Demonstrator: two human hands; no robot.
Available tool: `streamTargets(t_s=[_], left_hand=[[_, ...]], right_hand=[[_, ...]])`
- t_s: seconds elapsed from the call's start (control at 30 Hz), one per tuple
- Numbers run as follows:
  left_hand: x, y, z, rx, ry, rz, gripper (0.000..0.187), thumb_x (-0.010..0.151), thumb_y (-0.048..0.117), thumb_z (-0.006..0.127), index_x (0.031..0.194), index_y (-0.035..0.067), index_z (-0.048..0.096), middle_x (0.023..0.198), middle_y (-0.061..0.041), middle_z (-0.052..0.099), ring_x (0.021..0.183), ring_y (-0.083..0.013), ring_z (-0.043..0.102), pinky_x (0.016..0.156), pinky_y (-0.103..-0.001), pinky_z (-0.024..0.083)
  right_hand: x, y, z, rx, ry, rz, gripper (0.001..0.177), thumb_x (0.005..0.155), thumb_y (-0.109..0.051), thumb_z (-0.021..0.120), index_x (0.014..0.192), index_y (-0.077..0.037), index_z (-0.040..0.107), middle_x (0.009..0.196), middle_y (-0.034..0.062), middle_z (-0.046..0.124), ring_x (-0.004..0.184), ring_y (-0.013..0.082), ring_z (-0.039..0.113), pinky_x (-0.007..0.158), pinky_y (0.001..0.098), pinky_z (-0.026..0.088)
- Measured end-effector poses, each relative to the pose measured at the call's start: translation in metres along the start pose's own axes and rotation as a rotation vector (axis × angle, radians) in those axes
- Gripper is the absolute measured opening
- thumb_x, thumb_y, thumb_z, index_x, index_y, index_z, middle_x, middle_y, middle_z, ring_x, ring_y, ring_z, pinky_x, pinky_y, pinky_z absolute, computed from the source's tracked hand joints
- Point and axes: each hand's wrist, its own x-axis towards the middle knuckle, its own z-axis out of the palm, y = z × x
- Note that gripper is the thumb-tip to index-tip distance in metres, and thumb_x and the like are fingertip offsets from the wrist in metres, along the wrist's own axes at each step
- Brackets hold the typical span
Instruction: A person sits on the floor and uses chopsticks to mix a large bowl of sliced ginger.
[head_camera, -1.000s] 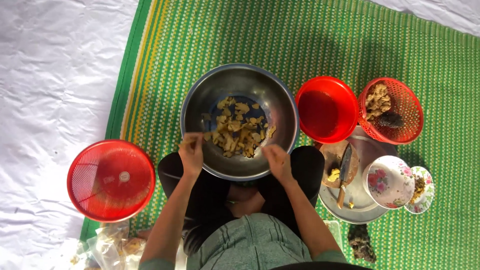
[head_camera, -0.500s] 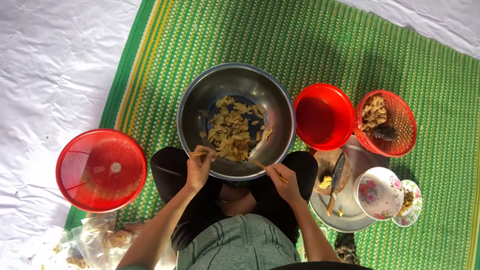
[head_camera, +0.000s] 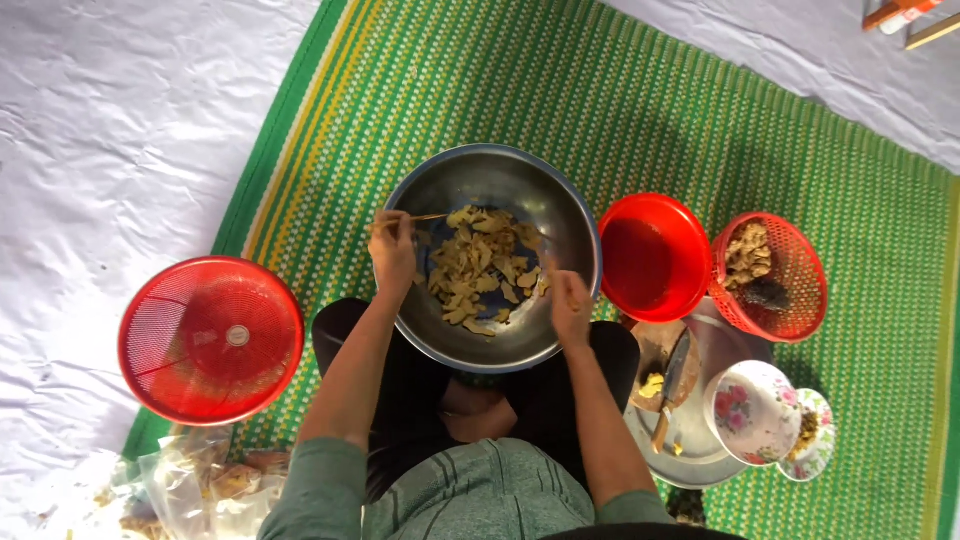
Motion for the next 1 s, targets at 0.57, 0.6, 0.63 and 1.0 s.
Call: streamTargets(t_s=[0.57, 0.6, 0.63, 1.0], left_hand=[[-0.089, 0.028, -0.080, -0.129, -0.299, -0.010, 0.010, 0.097, -0.001, 0.067, 0.093, 0.008, 0.068, 0.073, -0.008, 0.071, 0.074, -0.0246, 0.073, 0.070, -0.036, 0.059], [-0.083, 0.033, -0.077, -0.121, -0.299, -0.006, 0.010, 0.097, -0.001, 0.067, 0.093, 0.008, 0.068, 0.073, -0.008, 0.071, 0.074, -0.0246, 0.073, 0.070, -0.036, 0.059], [-0.077, 0.038, -0.073, -0.133, -0.211, 0.027, 0.011, 0.099, -0.001, 0.066, 0.094, 0.008, 0.068, 0.074, -0.007, 0.073, 0.073, -0.0233, 0.074, 0.070, -0.035, 0.060], [-0.124, 0.036, -0.050, -0.032, -0.188, -0.149, 0.007, 0.094, 0.009, 0.072, 0.091, 0.016, 0.071, 0.070, -0.007, 0.074, 0.075, -0.0267, 0.076, 0.070, -0.038, 0.059]], right_hand=[[-0.063, -0.025, -0.008, 0.061, -0.452, -0.250, 0.011, 0.090, -0.006, 0.076, 0.101, -0.005, 0.077, 0.091, 0.0167, 0.073, 0.090, 0.0348, 0.070, 0.086, 0.0443, 0.055], [-0.055, -0.021, -0.006, 0.070, -0.450, -0.250, 0.011, 0.090, -0.006, 0.076, 0.101, -0.005, 0.077, 0.091, 0.0167, 0.073, 0.090, 0.0348, 0.070, 0.086, 0.0443, 0.055], [-0.046, -0.016, -0.004, 0.055, -0.385, -0.230, 0.009, 0.093, -0.008, 0.074, 0.102, -0.005, 0.076, 0.090, 0.0162, 0.071, 0.091, 0.0326, 0.069, 0.086, 0.0433, 0.054], [-0.061, -0.044, -0.037, -0.012, -0.245, -0.181, 0.008, 0.100, -0.014, 0.070, 0.098, -0.009, 0.076, 0.078, 0.0079, 0.066, 0.080, 0.0244, 0.067, 0.080, 0.0322, 0.054]])
